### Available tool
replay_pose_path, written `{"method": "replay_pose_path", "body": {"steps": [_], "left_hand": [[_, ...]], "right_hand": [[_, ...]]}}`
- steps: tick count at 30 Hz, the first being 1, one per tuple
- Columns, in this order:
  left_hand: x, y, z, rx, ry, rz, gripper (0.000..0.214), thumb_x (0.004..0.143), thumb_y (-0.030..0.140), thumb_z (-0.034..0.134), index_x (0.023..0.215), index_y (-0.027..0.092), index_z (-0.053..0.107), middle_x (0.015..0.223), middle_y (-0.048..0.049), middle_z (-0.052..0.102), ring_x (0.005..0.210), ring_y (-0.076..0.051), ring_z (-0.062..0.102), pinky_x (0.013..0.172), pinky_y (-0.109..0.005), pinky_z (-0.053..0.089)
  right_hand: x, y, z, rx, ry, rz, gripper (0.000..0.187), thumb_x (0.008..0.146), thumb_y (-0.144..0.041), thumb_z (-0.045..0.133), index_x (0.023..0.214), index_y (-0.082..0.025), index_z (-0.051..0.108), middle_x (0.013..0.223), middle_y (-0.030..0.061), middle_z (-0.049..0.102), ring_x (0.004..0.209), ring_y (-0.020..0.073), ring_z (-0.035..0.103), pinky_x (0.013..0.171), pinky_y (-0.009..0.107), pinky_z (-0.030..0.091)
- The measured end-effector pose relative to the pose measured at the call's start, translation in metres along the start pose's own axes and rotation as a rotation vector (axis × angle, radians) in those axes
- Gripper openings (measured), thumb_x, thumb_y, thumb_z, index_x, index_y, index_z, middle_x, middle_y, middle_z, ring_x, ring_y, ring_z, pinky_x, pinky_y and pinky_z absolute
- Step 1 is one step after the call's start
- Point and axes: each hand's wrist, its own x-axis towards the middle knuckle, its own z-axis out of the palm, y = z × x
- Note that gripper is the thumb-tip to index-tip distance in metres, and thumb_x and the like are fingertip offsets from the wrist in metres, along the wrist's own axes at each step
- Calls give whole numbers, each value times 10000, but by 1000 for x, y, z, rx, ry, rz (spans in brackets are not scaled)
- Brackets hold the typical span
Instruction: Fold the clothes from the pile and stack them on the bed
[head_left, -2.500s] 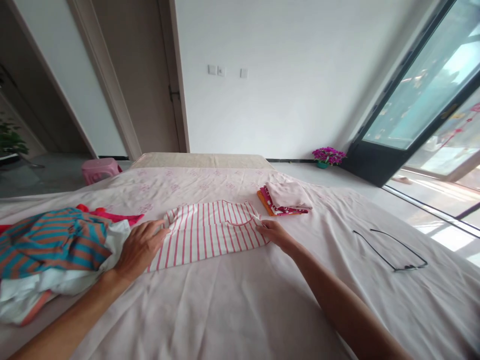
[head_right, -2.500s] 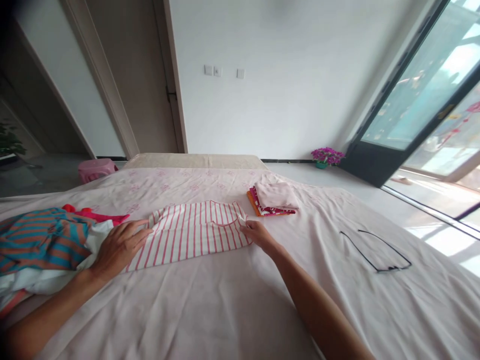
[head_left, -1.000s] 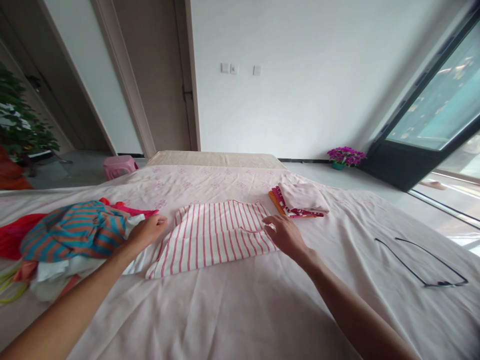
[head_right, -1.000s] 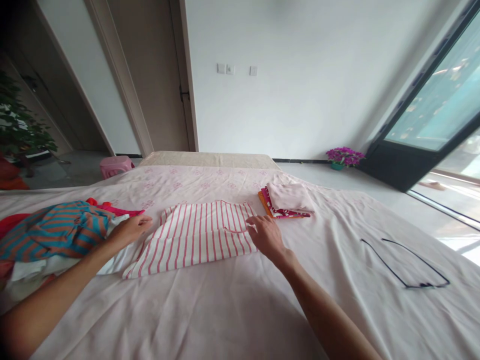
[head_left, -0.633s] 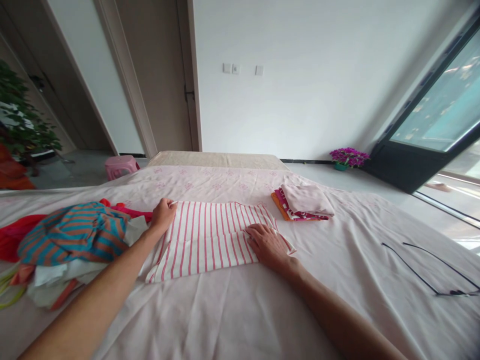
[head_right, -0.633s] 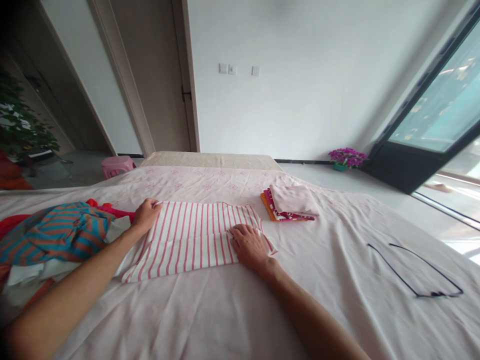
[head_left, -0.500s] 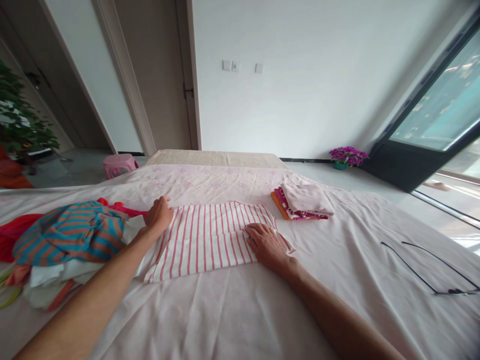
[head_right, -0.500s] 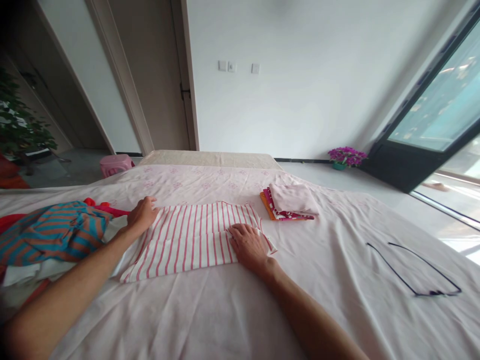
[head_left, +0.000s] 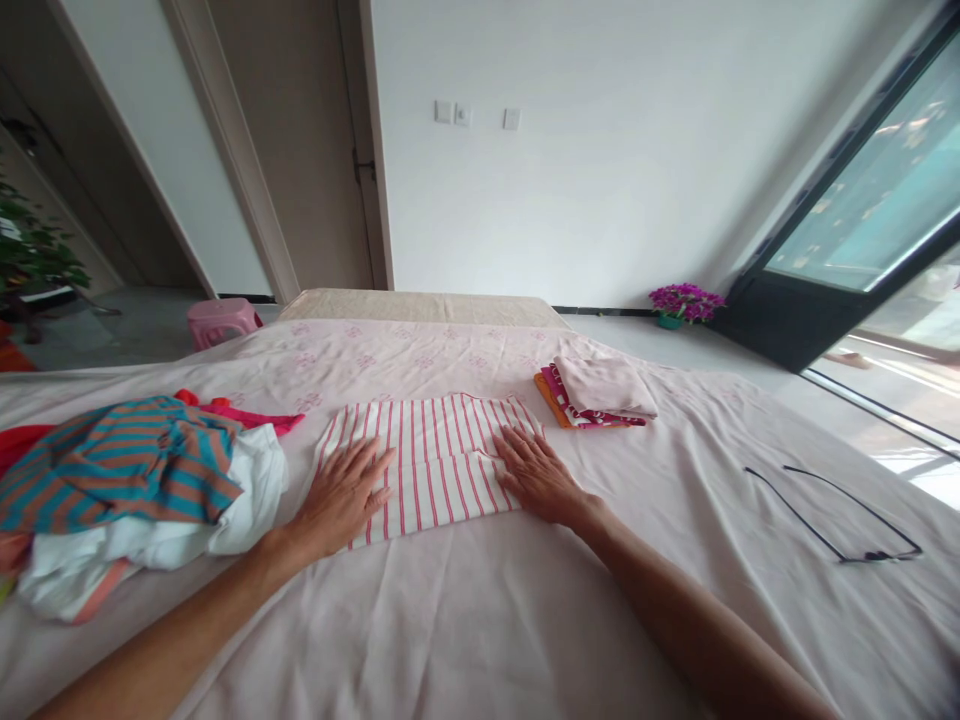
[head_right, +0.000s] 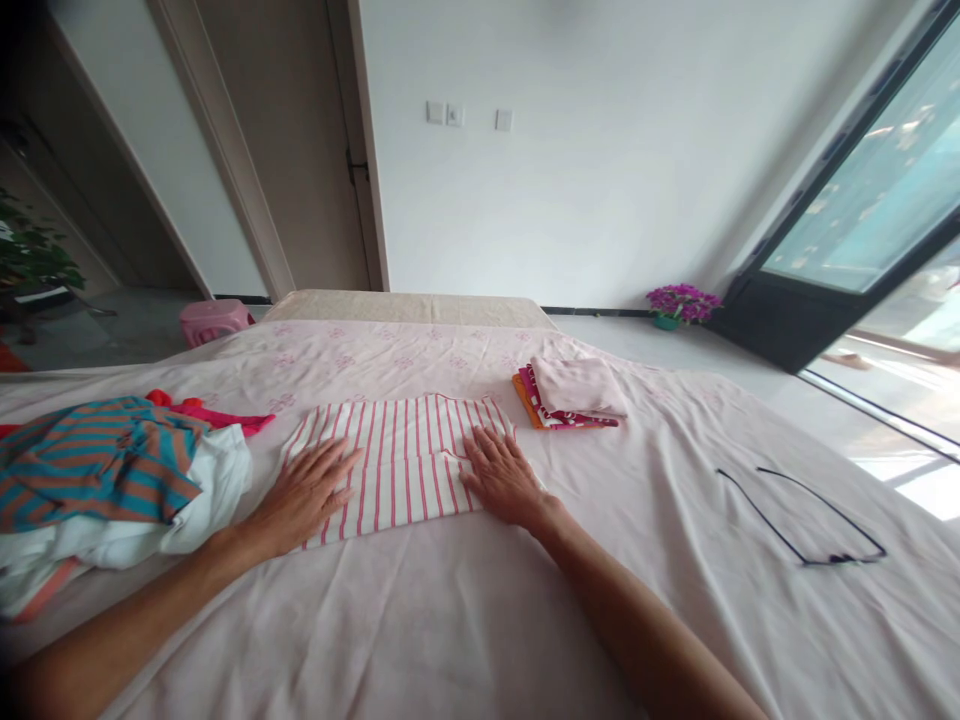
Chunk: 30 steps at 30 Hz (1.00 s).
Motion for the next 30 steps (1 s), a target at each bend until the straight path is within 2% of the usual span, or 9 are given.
{"method": "replay_pose_path", "body": {"steps": [3,6,10,12,16,19,22,26,30], "left_hand": [[-12,-9,2,44,-12,-37,565,981,493,387,1478,234,455,1563,-142,397,1455,-324,322,1150,-549,288],[-20,-19,4,41,-50,-62,605,970,543,378,1496,249,428,1579,-132,374,1468,-321,299,1161,-539,267],[-17,-39,8,5,-73,-183,637,955,583,360,1485,239,442,1579,-148,367,1457,-347,317,1130,-560,302],[-7,-50,9,-23,-60,-227,603,962,552,349,1451,227,484,1560,-146,400,1443,-335,346,1131,-541,314],[29,-66,10,-67,-15,-288,487,943,415,392,1305,171,608,1462,-149,515,1390,-288,428,1146,-438,336],[58,-77,10,-92,48,-328,434,887,313,462,1272,183,615,1414,-119,567,1375,-255,444,1162,-395,324],[81,-90,12,-101,60,-364,450,843,268,508,1276,191,603,1364,-104,611,1351,-253,470,1154,-397,329],[98,-104,14,-124,6,-401,423,802,275,555,1201,176,654,1159,-116,715,1138,-261,625,1013,-365,449],[100,-106,8,-152,-18,-402,253,802,333,567,957,206,722,980,-91,743,928,-247,669,866,-334,495]], "right_hand": [[-6,15,1,-33,-32,81,609,1035,-480,302,1556,-165,307,1624,118,229,1506,281,191,1208,504,170],[-7,24,-9,-25,-66,130,609,1033,-488,296,1552,-170,311,1621,109,255,1490,298,237,1186,539,205],[6,29,-30,41,-45,183,492,1035,-428,310,1426,-206,512,1497,98,492,1406,284,395,1139,486,309],[19,29,-37,91,-4,188,468,1034,-403,320,1393,-200,542,1461,100,530,1393,263,412,1125,435,333],[51,26,-38,159,6,141,458,1001,-321,407,1435,-202,493,1519,91,460,1394,237,403,1117,380,341],[78,32,-31,167,-31,247,431,979,-214,391,1381,-225,549,1444,76,543,1308,221,491,1053,338,399],[101,44,-25,155,-36,350,472,951,-155,373,1390,-206,540,1390,109,580,1259,246,528,983,353,448],[123,60,-21,137,-74,476,518,867,-184,502,1382,-190,556,1325,161,607,1190,303,569,891,392,488],[130,65,-25,166,-114,486,385,816,-204,564,1173,-230,703,1113,97,706,988,245,656,770,313,494]]}}
